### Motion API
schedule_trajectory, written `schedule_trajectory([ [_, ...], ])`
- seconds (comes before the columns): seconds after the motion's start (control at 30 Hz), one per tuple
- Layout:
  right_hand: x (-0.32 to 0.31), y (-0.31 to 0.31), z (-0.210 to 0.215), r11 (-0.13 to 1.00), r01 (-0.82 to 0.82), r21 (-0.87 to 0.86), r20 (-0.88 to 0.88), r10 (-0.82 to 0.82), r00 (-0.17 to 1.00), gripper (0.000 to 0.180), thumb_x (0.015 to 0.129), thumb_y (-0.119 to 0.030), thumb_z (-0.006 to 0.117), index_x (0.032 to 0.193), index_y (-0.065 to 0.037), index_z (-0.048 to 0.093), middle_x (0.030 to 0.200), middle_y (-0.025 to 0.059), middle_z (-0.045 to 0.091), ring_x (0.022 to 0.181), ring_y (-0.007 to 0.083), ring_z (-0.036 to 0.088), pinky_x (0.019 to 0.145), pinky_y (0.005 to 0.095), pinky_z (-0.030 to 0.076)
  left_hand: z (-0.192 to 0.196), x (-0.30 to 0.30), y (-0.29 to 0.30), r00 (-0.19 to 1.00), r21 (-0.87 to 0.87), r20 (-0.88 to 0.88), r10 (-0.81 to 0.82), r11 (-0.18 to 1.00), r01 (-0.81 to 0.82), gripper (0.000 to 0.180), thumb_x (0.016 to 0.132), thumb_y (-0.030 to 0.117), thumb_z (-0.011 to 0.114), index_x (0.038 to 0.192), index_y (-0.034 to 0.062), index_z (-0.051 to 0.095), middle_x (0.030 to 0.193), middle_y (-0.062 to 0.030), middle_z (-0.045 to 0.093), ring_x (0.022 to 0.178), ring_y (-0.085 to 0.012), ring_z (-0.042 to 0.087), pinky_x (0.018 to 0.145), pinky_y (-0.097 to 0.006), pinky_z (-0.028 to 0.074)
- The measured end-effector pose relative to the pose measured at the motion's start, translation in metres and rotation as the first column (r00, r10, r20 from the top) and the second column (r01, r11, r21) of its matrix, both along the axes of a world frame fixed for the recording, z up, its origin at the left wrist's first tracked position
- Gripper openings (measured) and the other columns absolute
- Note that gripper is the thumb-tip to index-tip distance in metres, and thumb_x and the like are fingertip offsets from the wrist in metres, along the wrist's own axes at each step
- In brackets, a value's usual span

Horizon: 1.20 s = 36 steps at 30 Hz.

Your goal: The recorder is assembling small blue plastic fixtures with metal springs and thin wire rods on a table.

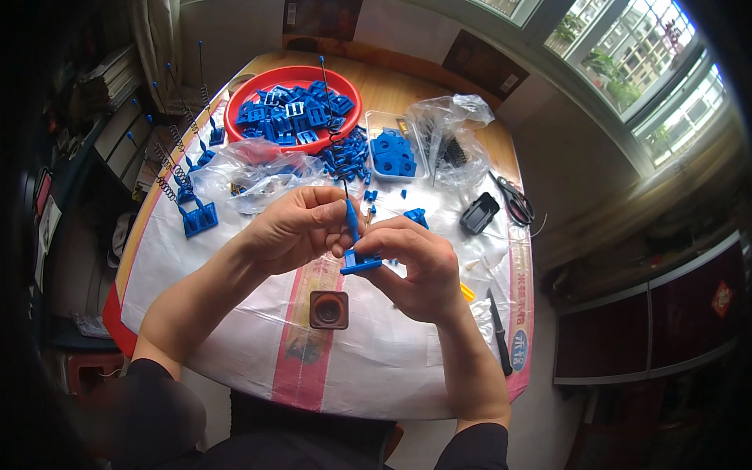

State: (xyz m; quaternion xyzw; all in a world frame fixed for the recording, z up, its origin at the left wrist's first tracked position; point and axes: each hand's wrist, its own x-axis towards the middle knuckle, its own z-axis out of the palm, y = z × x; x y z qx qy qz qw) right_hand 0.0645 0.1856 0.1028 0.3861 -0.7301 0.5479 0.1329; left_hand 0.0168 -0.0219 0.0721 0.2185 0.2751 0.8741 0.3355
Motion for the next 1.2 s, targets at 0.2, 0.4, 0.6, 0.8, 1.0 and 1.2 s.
schedule_trajectory([
  [0.2, 0.000, -0.001, 0.000, 1.000, -0.002, -0.002, -0.002, 0.002, 1.000, 0.029, 0.074, 0.010, 0.077, 0.099, 0.000, 0.067, 0.097, 0.0123, 0.069, 0.086, 0.0179, 0.071, 0.074, 0.0278, 0.059, -0.001, 0.000, 0.000, 1.000, -0.015, 0.008, 0.018, 1.000, -0.018, 0.024, 0.096, 0.018, 0.065, 0.107, -0.0036, 0.063, 0.089, -0.0122, 0.068, 0.081, -0.0188, 0.068, 0.073, -0.031, 0.057],
  [0.4, -0.001, 0.000, -0.002, 1.000, -0.002, -0.019, 0.025, 0.003, 1.000, 0.029, 0.073, 0.010, 0.077, 0.098, 0.000, 0.068, 0.097, 0.0115, 0.069, 0.086, 0.0174, 0.070, 0.074, 0.0277, 0.059, -0.003, -0.001, 0.000, 1.000, -0.021, 0.002, 0.013, 1.000, -0.013, 0.024, 0.095, 0.017, 0.066, 0.107, -0.0039, 0.063, 0.090, -0.0125, 0.068, 0.081, -0.0195, 0.069, 0.074, -0.032, 0.058],
  [0.6, -0.002, 0.001, -0.005, 1.000, 0.024, -0.013, 0.014, -0.024, 1.000, 0.031, 0.071, 0.009, 0.079, 0.099, -0.002, 0.069, 0.097, 0.0112, 0.069, 0.088, 0.0189, 0.070, 0.075, 0.0288, 0.058, -0.002, -0.001, 0.000, 0.999, -0.021, -0.048, 0.014, 1.000, -0.015, 0.023, 0.095, 0.016, 0.066, 0.106, -0.0038, 0.065, 0.090, -0.0126, 0.068, 0.081, -0.0187, 0.068, 0.074, -0.032, 0.058],
  [0.8, 0.001, 0.000, -0.001, 0.996, 0.075, 0.044, -0.040, -0.073, 0.997, 0.031, 0.070, 0.007, 0.080, 0.098, -0.003, 0.070, 0.097, 0.0106, 0.070, 0.089, 0.0215, 0.070, 0.076, 0.0313, 0.056, 0.004, 0.001, -0.001, 0.993, -0.081, -0.098, 0.062, 0.994, -0.070, 0.026, 0.095, 0.021, 0.066, 0.108, -0.0018, 0.063, 0.089, -0.0087, 0.066, 0.074, -0.0141, 0.064, 0.068, -0.028, 0.055],
  [1.0, 0.001, 0.001, 0.000, 0.999, 0.052, 0.016, -0.016, -0.052, 0.999, 0.031, 0.071, 0.008, 0.079, 0.099, -0.002, 0.069, 0.097, 0.0113, 0.069, 0.089, 0.0202, 0.070, 0.076, 0.0300, 0.057, 0.007, 0.001, -0.001, 0.995, -0.043, -0.091, 0.050, 0.998, -0.054, 0.031, 0.098, 0.021, 0.062, 0.119, -0.0014, 0.060, 0.098, -0.0122, 0.068, 0.081, -0.0168, 0.068, 0.071, -0.030, 0.058],
  [1.2, 0.000, -0.002, -0.002, 1.000, -0.001, -0.020, 0.009, 0.001, 1.000, 0.031, 0.073, 0.010, 0.077, 0.101, -0.001, 0.067, 0.099, 0.0121, 0.068, 0.089, 0.0186, 0.070, 0.076, 0.0284, 0.059, 0.006, 0.001, -0.004, 0.994, -0.068, -0.100, 0.049, 0.996, -0.055, 0.029, 0.099, 0.019, 0.060, 0.120, -0.0006, 0.060, 0.097, -0.0131, 0.069, 0.080, -0.0185, 0.069, 0.071, -0.031, 0.059],
])
